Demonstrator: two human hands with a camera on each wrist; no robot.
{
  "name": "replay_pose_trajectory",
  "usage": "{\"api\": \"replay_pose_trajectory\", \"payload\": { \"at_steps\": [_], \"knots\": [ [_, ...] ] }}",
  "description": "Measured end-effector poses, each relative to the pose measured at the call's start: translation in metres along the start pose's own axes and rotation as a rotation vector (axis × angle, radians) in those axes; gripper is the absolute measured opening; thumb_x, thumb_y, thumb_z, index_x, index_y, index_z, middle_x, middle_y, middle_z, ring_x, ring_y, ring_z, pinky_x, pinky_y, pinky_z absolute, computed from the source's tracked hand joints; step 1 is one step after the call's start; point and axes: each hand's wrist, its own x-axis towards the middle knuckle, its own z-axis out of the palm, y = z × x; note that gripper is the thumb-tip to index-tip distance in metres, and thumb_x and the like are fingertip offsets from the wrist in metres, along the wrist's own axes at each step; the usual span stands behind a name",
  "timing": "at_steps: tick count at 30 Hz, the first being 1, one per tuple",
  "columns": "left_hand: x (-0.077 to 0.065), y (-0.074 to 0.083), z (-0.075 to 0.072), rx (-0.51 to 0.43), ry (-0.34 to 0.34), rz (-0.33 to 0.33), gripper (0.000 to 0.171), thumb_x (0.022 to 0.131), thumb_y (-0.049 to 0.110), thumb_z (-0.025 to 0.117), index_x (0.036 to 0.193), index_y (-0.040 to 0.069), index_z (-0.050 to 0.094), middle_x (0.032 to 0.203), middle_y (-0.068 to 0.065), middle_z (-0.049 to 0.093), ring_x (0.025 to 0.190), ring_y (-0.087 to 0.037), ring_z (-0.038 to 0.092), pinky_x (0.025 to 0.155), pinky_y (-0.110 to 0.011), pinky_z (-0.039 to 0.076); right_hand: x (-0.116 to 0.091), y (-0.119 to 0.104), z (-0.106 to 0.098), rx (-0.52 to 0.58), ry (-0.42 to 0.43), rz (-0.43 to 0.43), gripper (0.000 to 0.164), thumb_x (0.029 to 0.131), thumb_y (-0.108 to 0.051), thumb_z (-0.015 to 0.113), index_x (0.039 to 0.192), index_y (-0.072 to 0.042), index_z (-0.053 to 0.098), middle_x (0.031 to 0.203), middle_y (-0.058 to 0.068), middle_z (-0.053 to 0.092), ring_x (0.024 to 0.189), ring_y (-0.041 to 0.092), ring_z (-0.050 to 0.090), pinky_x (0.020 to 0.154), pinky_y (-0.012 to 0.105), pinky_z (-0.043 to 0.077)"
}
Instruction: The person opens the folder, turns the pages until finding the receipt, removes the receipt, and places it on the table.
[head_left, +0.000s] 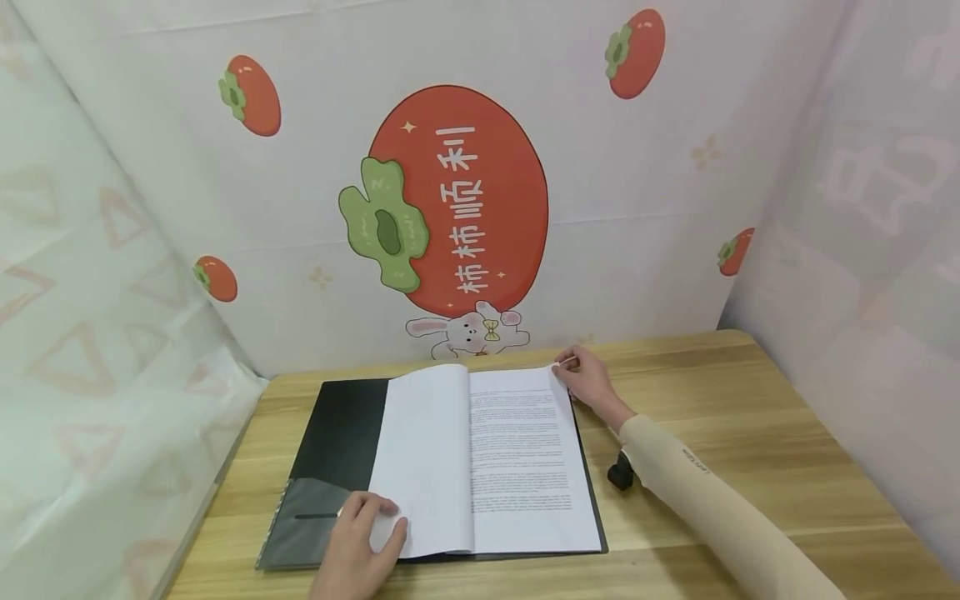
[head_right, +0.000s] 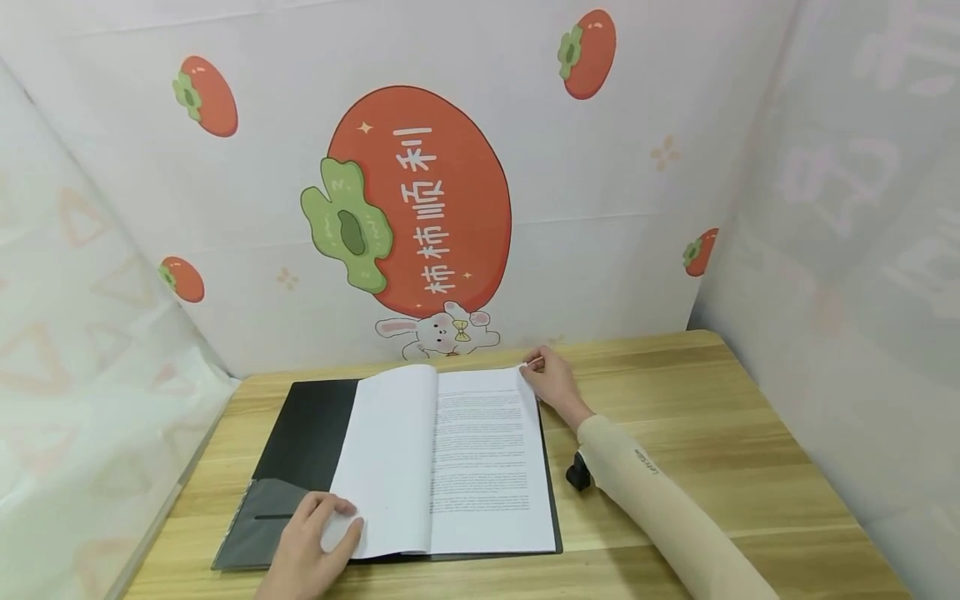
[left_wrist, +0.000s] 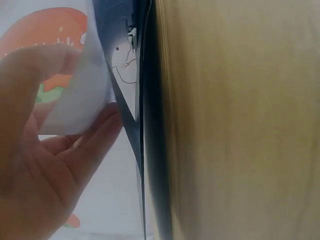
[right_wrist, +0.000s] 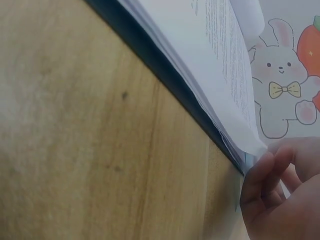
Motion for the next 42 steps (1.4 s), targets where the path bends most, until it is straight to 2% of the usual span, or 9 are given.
{"api": "replay_pose_trajectory", "payload": {
  "at_steps": [5,10,15,27,33,38,42],
  "knots": [
    [0.000,-0.002,0.000,0.021,-0.117,-0.107,0.018,0.088,0.021,0.085,0.095,0.014,0.071,0.101,0.001,0.054,0.095,-0.019,0.061,0.086,-0.046,0.056,0.002,0.002,0.000,-0.024,0.001,0.022,0.022,0.103,-0.014,0.068,0.119,0.000,0.064,0.110,0.020,0.067,0.061,0.016,0.056,0.052,0.024,0.048],
    [0.002,-0.002,-0.001,0.056,-0.210,-0.188,0.024,0.089,0.027,0.085,0.099,0.009,0.071,0.106,-0.005,0.055,0.096,-0.023,0.062,0.087,-0.048,0.056,0.002,0.003,-0.001,-0.056,-0.020,0.010,0.022,0.104,-0.016,0.067,0.118,0.001,0.065,0.111,0.020,0.068,0.068,0.018,0.059,0.056,0.026,0.050],
    [0.005,0.004,-0.004,0.087,-0.284,-0.250,0.032,0.092,0.031,0.082,0.104,0.004,0.071,0.111,-0.011,0.055,0.099,-0.027,0.060,0.089,-0.050,0.056,0.003,0.002,-0.004,-0.046,-0.038,-0.005,0.021,0.104,-0.016,0.066,0.117,0.001,0.065,0.108,0.019,0.067,0.065,0.019,0.058,0.056,0.027,0.050],
    [0.000,0.009,-0.006,0.086,-0.322,-0.294,0.041,0.093,0.034,0.079,0.114,-0.001,0.073,0.120,-0.021,0.059,0.114,-0.044,0.051,0.097,-0.063,0.049,0.002,0.003,-0.005,-0.066,-0.056,0.002,0.021,0.103,-0.014,0.067,0.115,0.003,0.066,0.107,0.020,0.070,0.062,0.017,0.058,0.055,0.026,0.049],
    [-0.001,0.010,-0.006,0.075,-0.349,-0.297,0.045,0.093,0.035,0.079,0.119,-0.001,0.072,0.122,-0.022,0.058,0.117,-0.046,0.053,0.100,-0.065,0.047,0.005,0.010,-0.004,-0.065,-0.060,0.021,0.021,0.103,-0.016,0.067,0.115,0.001,0.065,0.105,0.018,0.070,0.060,0.016,0.057,0.055,0.026,0.049],
    [-0.003,0.007,-0.004,0.073,-0.350,-0.294,0.045,0.092,0.033,0.081,0.120,0.000,0.071,0.124,-0.021,0.057,0.117,-0.044,0.054,0.100,-0.064,0.049,0.007,0.012,-0.002,-0.082,-0.051,0.001,0.020,0.103,-0.016,0.067,0.113,0.001,0.065,0.101,0.016,0.070,0.058,0.015,0.056,0.053,0.026,0.049],
    [-0.005,0.006,-0.003,0.064,-0.323,-0.303,0.048,0.097,0.043,0.075,0.120,0.001,0.070,0.125,-0.020,0.057,0.117,-0.042,0.054,0.099,-0.063,0.049,0.008,0.009,-0.003,-0.081,-0.055,-0.007,0.023,0.103,-0.018,0.067,0.113,0.002,0.066,0.098,0.015,0.069,0.058,0.015,0.056,0.053,0.026,0.049]
  ]
}}
